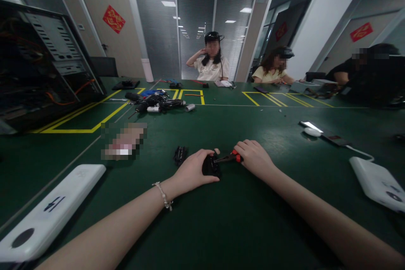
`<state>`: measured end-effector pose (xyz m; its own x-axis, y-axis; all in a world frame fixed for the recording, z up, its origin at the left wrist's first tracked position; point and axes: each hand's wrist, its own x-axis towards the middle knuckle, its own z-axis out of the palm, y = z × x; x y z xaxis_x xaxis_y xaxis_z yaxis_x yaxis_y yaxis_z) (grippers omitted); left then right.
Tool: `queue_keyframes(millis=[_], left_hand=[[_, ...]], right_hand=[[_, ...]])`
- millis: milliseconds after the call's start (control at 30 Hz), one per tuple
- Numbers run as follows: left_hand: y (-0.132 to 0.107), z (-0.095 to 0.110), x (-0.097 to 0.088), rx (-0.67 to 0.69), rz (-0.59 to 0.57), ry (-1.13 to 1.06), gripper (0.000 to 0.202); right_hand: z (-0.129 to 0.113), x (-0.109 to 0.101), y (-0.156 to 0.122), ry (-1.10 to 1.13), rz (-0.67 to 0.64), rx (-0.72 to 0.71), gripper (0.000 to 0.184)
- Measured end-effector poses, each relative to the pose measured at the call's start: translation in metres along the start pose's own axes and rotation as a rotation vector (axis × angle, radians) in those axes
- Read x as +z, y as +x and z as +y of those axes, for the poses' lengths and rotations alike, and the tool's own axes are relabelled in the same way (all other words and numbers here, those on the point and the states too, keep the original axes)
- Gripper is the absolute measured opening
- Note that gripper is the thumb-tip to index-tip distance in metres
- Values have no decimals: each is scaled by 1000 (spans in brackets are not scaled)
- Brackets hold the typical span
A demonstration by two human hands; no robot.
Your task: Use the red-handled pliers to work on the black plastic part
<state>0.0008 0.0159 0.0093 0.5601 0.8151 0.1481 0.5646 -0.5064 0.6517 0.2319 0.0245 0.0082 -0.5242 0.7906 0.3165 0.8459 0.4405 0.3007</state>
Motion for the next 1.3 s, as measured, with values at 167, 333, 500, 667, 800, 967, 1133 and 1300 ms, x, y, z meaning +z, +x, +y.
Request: queue_keyframes(millis=[167, 333, 500, 667, 800, 967, 1133, 1300], left_hand=[[1, -2, 1, -2, 18, -11, 64], [1, -3, 2, 6, 20, -16, 64], [1, -3, 2, 10, 15, -9, 64], [1, -3, 0, 7, -1, -13, 64], [1, -4, 0, 21, 1, -7, 64], [0, -4, 0, 15, -13, -7, 64], [1, -5, 2, 28, 6, 5, 64], [1, -6, 3, 50, 17, 17, 62]], right_hand=[[0, -2, 1, -12, 0, -13, 22], [3, -1, 1, -2, 3, -17, 22], [2, 1, 0, -3, -9, 5, 21], [-1, 1, 0, 4, 7, -1, 23], [0, 0, 1, 8, 12, -12, 22], [3, 0, 0, 6, -6, -9, 22], [2, 0, 0, -10, -3, 0, 21], [-1, 1, 1, -13, -2, 7, 21]])
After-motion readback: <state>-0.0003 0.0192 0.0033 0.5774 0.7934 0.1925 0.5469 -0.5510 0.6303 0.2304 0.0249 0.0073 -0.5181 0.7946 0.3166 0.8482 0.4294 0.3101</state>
